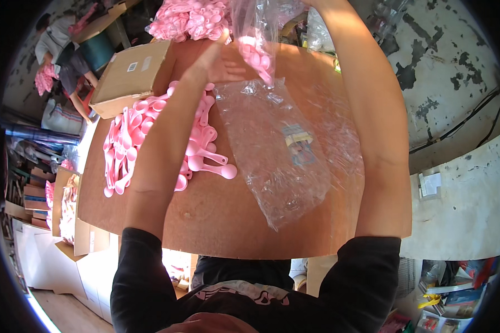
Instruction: The person is sorting and packaging small pink plastic spoons into clear bags and then preparing a small box of cards.
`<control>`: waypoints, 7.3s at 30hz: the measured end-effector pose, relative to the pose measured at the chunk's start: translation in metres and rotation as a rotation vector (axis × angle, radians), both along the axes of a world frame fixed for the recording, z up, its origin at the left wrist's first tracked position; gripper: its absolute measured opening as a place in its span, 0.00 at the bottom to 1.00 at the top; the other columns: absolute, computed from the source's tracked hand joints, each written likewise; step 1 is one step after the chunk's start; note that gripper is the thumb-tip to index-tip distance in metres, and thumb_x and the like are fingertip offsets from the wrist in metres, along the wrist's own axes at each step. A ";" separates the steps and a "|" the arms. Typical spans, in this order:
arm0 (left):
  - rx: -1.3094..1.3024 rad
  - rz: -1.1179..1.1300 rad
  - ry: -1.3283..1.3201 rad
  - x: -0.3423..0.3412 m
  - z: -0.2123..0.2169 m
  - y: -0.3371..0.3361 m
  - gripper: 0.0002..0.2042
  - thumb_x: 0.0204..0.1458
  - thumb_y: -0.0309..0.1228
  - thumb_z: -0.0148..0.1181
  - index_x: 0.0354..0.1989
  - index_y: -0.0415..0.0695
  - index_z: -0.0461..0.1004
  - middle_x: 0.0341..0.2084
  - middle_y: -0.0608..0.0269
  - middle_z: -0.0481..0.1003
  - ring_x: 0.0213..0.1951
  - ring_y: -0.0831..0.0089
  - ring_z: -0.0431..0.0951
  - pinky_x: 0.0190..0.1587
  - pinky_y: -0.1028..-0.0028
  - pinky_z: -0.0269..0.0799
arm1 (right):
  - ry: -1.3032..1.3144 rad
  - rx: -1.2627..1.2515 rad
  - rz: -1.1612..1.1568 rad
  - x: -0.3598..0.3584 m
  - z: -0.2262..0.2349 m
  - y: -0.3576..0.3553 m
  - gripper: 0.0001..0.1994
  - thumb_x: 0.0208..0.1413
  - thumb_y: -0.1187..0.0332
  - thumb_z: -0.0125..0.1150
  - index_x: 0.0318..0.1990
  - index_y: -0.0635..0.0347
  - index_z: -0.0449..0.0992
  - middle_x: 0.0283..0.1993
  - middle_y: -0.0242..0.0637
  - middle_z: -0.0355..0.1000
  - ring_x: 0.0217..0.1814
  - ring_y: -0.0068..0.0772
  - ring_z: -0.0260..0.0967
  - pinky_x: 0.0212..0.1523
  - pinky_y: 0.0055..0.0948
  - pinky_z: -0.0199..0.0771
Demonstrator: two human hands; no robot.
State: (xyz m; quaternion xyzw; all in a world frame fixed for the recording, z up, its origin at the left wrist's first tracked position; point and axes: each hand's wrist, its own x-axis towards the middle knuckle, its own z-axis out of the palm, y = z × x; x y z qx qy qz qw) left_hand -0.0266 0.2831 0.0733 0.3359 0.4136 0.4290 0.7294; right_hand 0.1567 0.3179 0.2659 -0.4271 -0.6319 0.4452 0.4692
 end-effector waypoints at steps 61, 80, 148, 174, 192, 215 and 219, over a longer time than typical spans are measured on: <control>0.918 0.061 0.570 -0.016 -0.101 -0.285 0.19 0.54 0.35 0.65 0.51 0.41 0.72 0.31 0.65 0.70 0.28 0.81 0.69 0.31 0.78 0.68 | 0.226 -0.099 -0.094 0.106 -0.228 -0.367 0.24 0.56 0.70 0.64 0.59 0.60 0.66 0.46 0.42 0.75 0.46 0.35 0.75 0.51 0.32 0.73; 1.421 -0.622 1.035 -0.061 -0.061 -0.281 0.29 0.33 0.17 0.65 0.50 0.49 0.76 0.55 0.56 0.66 0.60 0.57 0.64 0.60 0.63 0.62 | -1.006 0.893 0.201 0.105 -0.249 -0.459 0.23 0.30 0.78 0.63 0.42 0.53 0.80 0.53 0.37 0.71 0.59 0.45 0.66 0.61 0.46 0.64; 0.299 0.114 -0.254 0.018 -0.056 -0.471 0.32 0.62 0.45 0.53 0.67 0.40 0.51 0.62 0.57 0.60 0.64 0.67 0.58 0.66 0.66 0.52 | -0.333 0.113 0.273 -0.010 -0.204 -0.471 0.44 0.39 0.70 0.73 0.66 0.62 0.56 0.61 0.53 0.63 0.63 0.47 0.65 0.60 0.38 0.66; 0.939 -0.507 1.191 -0.012 -0.112 -0.375 0.31 0.48 0.49 0.58 0.62 0.53 0.65 0.67 0.49 0.54 0.67 0.53 0.55 0.65 0.40 0.46 | 0.154 -0.351 -0.242 0.062 -0.245 0.167 0.15 0.44 0.69 0.69 0.40 0.65 0.75 0.29 0.43 0.74 0.21 0.36 0.71 0.19 0.34 0.73; 0.985 -0.381 1.295 -0.006 -0.132 -0.372 0.24 0.57 0.45 0.45 0.63 0.58 0.66 0.70 0.55 0.49 0.71 0.58 0.46 0.70 0.46 0.34 | -0.389 -0.049 -0.377 0.061 -0.263 0.247 0.50 0.43 0.44 0.71 0.65 0.71 0.54 0.60 0.54 0.62 0.58 0.49 0.66 0.51 0.41 0.71; 1.005 0.443 0.896 0.010 -0.100 -0.389 0.18 0.35 0.15 0.60 0.39 0.42 0.75 0.52 0.50 0.69 0.60 0.44 0.66 0.56 0.50 0.69 | -0.381 -0.267 0.010 0.107 -0.190 -0.341 0.41 0.53 0.49 0.65 0.70 0.53 0.51 0.72 0.48 0.47 0.72 0.53 0.49 0.66 0.45 0.57; 1.145 0.365 0.612 0.046 -0.106 -0.408 0.17 0.40 0.15 0.61 0.41 0.38 0.71 0.53 0.43 0.68 0.58 0.43 0.69 0.57 0.57 0.69 | 0.112 -0.324 0.117 0.050 -0.224 -0.410 0.46 0.47 0.56 0.73 0.70 0.55 0.50 0.71 0.46 0.48 0.72 0.47 0.48 0.66 0.43 0.57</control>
